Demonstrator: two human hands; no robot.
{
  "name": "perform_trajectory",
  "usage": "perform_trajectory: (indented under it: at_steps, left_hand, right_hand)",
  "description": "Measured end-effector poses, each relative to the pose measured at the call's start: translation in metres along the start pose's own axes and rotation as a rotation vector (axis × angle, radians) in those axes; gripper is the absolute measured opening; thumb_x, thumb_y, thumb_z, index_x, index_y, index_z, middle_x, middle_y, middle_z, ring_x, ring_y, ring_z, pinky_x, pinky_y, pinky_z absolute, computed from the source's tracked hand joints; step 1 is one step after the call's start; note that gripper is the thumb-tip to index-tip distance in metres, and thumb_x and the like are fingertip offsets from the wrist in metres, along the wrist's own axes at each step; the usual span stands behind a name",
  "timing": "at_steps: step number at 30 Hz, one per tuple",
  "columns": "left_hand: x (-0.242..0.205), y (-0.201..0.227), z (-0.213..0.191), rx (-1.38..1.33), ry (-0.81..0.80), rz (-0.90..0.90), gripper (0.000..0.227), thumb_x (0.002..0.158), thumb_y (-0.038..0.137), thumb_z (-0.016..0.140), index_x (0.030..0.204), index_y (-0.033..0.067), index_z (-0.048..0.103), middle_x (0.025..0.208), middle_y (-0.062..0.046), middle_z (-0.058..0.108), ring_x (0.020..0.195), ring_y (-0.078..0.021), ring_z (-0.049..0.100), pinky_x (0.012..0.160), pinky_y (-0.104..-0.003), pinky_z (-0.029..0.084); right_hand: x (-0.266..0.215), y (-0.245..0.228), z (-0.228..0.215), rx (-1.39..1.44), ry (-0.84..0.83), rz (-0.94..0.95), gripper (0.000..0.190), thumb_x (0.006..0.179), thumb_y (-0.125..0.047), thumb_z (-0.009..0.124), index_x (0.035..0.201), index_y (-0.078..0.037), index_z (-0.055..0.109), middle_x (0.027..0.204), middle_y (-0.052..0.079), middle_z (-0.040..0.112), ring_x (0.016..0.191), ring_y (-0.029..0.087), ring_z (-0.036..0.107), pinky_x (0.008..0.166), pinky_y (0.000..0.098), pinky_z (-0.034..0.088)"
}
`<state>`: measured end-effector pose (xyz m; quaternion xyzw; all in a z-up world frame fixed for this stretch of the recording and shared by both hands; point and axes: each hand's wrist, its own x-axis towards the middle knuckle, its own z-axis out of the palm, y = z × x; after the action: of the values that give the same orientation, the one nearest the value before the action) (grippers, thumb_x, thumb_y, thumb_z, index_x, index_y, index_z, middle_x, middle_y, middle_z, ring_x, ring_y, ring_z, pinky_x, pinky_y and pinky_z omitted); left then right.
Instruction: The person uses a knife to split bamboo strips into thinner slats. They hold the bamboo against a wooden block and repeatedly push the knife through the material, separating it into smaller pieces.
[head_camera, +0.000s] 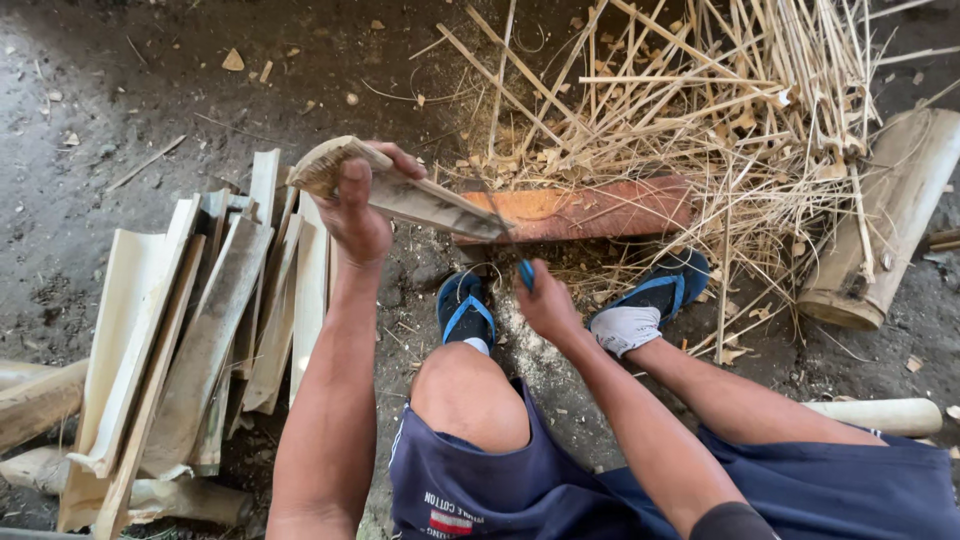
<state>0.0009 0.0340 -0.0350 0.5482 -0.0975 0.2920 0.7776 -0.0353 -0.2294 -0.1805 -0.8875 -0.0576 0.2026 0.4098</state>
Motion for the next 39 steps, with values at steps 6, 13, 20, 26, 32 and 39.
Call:
perform_trajectory:
  at_steps: [6,13,20,26,32,39]
  left_hand:
    - [0.006,-0.005,0.008,0.028,-0.011,0.023,0.035,0.103,0.045,0.067,0.097,0.0105,0.069,0.086,-0.011,0.074,0.078,-0.0211,0.076,0.070,-0.042,0.067]
    - [0.008,-0.001,0.017,0.061,0.021,0.008,0.029,0.105,0.040,0.067,0.105,0.0113,0.067,0.097,-0.012,0.073,0.084,-0.0188,0.075,0.077,-0.039,0.068]
    - [-0.003,0.004,0.025,0.738,-0.129,0.066,0.081,0.081,0.014,0.077,0.145,0.0131,0.027,0.124,-0.007,0.034,0.118,-0.0185,0.040,0.112,-0.040,0.044]
    - [-0.009,-0.010,0.032,0.730,0.005,0.002,0.067,0.082,0.006,0.073,0.135,0.0153,0.033,0.112,-0.003,0.032,0.110,-0.0177,0.039,0.106,-0.040,0.041]
    - [-0.006,-0.015,0.023,0.672,0.045,0.029,0.064,0.079,0.008,0.069,0.131,0.0160,0.031,0.111,-0.003,0.030,0.110,-0.0168,0.039,0.106,-0.039,0.044]
    - [0.003,-0.027,0.014,0.699,0.034,0.047,0.061,0.078,0.004,0.067,0.126,0.0165,0.031,0.108,-0.002,0.030,0.108,-0.0165,0.039,0.101,-0.036,0.048]
  right_hand:
    - [0.024,0.098,0.027,-0.070,-0.009,0.164,0.030,0.094,-0.030,0.062,0.104,-0.002,0.058,0.090,0.031,0.070,0.088,0.051,0.068,0.078,0.0575,0.052]
    - [0.004,0.096,0.033,0.020,0.019,0.270,0.031,0.096,-0.029,0.060,0.105,0.000,0.055,0.084,0.028,0.068,0.077,0.046,0.069,0.071,0.0555,0.052]
    - [-0.029,-0.024,-0.027,0.118,-0.017,-0.009,0.024,0.099,-0.026,0.061,0.096,-0.004,0.053,0.072,0.013,0.067,0.061,0.026,0.062,0.059,0.0463,0.049]
    - [-0.067,-0.092,-0.046,0.116,-0.051,-0.111,0.022,0.098,-0.024,0.060,0.106,-0.007,0.050,0.063,0.016,0.061,0.055,0.029,0.060,0.056,0.0484,0.046]
    - [-0.030,-0.075,-0.039,0.025,-0.071,0.005,0.023,0.100,-0.026,0.059,0.102,-0.004,0.051,0.069,0.019,0.065,0.061,0.038,0.067,0.058,0.0526,0.046]
    - [-0.002,0.009,0.013,-0.003,-0.012,0.116,0.028,0.096,-0.027,0.058,0.112,-0.004,0.054,0.075,0.025,0.070,0.066,0.041,0.071,0.061,0.0534,0.053]
